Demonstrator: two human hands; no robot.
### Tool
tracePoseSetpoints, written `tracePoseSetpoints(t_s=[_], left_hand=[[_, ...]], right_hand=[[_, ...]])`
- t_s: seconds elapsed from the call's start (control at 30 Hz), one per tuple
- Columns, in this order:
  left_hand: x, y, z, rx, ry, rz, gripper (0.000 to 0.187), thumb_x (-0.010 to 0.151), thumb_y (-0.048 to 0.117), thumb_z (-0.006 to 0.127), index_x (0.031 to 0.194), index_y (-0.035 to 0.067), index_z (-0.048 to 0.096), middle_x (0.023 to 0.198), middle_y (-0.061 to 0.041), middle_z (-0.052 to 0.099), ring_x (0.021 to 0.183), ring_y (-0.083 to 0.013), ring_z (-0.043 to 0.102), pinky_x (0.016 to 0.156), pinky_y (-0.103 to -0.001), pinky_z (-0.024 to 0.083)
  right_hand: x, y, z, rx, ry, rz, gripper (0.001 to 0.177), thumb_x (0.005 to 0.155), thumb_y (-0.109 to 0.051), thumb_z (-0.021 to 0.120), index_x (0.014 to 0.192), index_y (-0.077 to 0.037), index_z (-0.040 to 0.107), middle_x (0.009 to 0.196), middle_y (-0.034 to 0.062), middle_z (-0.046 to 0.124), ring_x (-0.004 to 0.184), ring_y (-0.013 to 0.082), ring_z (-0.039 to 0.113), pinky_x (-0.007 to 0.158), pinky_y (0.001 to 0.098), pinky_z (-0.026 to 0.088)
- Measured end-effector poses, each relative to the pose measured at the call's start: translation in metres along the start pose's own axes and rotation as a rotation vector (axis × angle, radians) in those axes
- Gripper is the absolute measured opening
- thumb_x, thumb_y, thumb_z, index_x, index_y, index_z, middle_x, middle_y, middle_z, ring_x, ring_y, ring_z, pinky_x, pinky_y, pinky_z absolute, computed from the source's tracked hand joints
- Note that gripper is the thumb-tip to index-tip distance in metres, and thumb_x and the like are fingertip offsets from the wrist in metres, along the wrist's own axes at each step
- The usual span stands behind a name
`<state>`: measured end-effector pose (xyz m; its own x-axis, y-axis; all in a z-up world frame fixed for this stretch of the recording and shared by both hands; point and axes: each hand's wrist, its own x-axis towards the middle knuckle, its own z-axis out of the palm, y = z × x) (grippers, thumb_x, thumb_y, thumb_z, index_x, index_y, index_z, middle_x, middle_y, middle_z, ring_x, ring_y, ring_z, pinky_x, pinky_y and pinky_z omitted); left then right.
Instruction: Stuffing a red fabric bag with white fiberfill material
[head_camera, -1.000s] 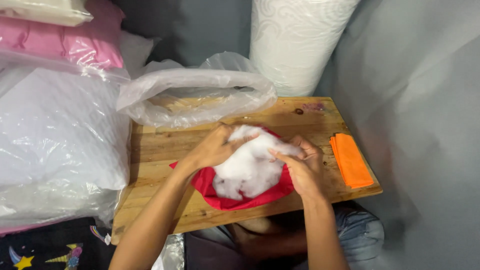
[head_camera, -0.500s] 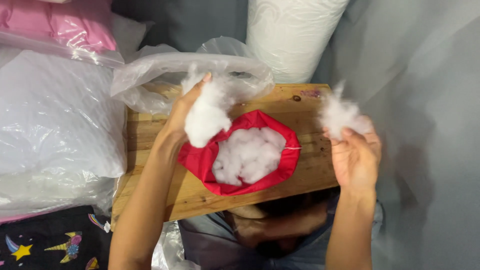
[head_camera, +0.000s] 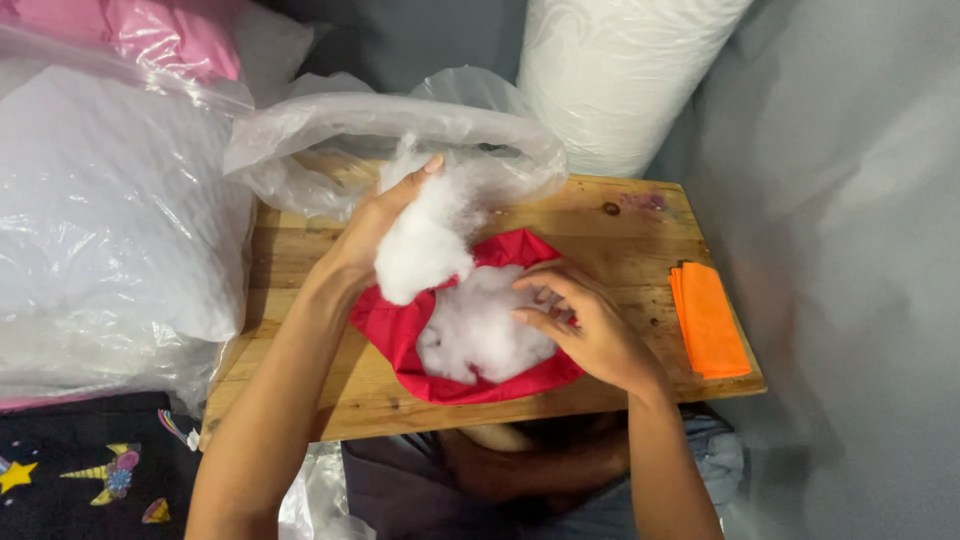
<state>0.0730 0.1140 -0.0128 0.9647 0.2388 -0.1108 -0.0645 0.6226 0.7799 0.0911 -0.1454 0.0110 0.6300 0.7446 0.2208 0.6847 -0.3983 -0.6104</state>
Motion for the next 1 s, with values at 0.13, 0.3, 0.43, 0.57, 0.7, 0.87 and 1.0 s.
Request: tracePoseSetpoints(t_s=[0.13, 0.3, 0.43, 0.57, 0.7, 0.87, 1.0], left_hand=[[-0.009, 0.015, 0.005, 0.036, 0.007, 0.028, 0.028, 0.082, 0.032, 0.084, 0.086, 0.006, 0.074, 0.067, -0.007, 0.069, 0.052, -0.0118, 0.065, 0.045, -0.025, 0.056], [-0.023, 0.027, 0.023, 0.11, 0.009, 0.029, 0.027, 0.083, 0.032, 0.081, 0.09, 0.007, 0.073, 0.067, -0.006, 0.067, 0.052, -0.0115, 0.063, 0.043, -0.024, 0.054], [-0.005, 0.012, 0.01, 0.134, -0.009, 0.034, 0.028, 0.084, 0.035, 0.081, 0.09, 0.008, 0.074, 0.066, -0.005, 0.068, 0.052, -0.0107, 0.064, 0.042, -0.022, 0.053], [-0.01, 0.017, 0.018, 0.134, -0.024, 0.048, 0.028, 0.082, 0.035, 0.081, 0.09, 0.008, 0.073, 0.067, -0.005, 0.067, 0.052, -0.0108, 0.064, 0.041, -0.024, 0.053], [-0.001, 0.006, 0.013, 0.169, -0.027, 0.033, 0.031, 0.082, 0.036, 0.08, 0.093, 0.009, 0.073, 0.069, -0.005, 0.068, 0.054, -0.0106, 0.064, 0.043, -0.023, 0.053], [-0.001, 0.006, 0.01, 0.186, -0.048, 0.023, 0.03, 0.085, 0.036, 0.079, 0.095, 0.008, 0.073, 0.071, -0.005, 0.068, 0.056, -0.0114, 0.065, 0.046, -0.024, 0.055], [0.007, -0.002, 0.003, 0.152, -0.02, 0.039, 0.03, 0.084, 0.037, 0.082, 0.092, 0.009, 0.073, 0.069, -0.005, 0.069, 0.054, -0.0107, 0.065, 0.044, -0.022, 0.054]], right_hand=[[-0.004, -0.007, 0.012, 0.037, 0.015, -0.054, 0.021, 0.089, -0.014, 0.076, 0.11, -0.013, 0.076, 0.113, 0.006, 0.07, 0.098, 0.0254, 0.072, 0.085, 0.0382, 0.058], [-0.005, -0.02, 0.028, 0.143, -0.327, -0.089, 0.032, 0.085, -0.008, 0.079, 0.115, -0.005, 0.067, 0.121, 0.0138, 0.065, 0.111, 0.0369, 0.068, 0.093, 0.0485, 0.056], [-0.007, -0.002, 0.031, 0.014, -0.289, -0.055, 0.034, 0.081, 0.003, 0.072, 0.114, -0.005, 0.069, 0.112, 0.0123, 0.066, 0.108, 0.037, 0.068, 0.093, 0.0475, 0.057], [-0.006, -0.005, 0.028, 0.038, -0.012, -0.025, 0.029, 0.08, -0.007, 0.082, 0.106, -0.015, 0.072, 0.107, 0.0017, 0.068, 0.102, 0.0258, 0.071, 0.082, 0.0383, 0.062], [-0.013, 0.013, 0.068, 0.027, -0.103, -0.097, 0.018, 0.083, -0.014, 0.081, 0.095, -0.019, 0.068, 0.097, -0.0018, 0.063, 0.092, 0.0239, 0.07, 0.079, 0.0369, 0.061], [-0.01, 0.006, 0.057, 0.02, -0.537, -0.034, 0.015, 0.099, -0.01, 0.059, 0.091, -0.002, 0.07, 0.087, 0.0151, 0.071, 0.09, 0.0375, 0.069, 0.084, 0.0456, 0.057], [-0.006, -0.024, 0.02, 0.027, -0.447, 0.016, 0.009, 0.092, -0.012, 0.068, 0.099, -0.006, 0.07, 0.095, 0.0155, 0.072, 0.099, 0.0365, 0.071, 0.087, 0.045, 0.056]])
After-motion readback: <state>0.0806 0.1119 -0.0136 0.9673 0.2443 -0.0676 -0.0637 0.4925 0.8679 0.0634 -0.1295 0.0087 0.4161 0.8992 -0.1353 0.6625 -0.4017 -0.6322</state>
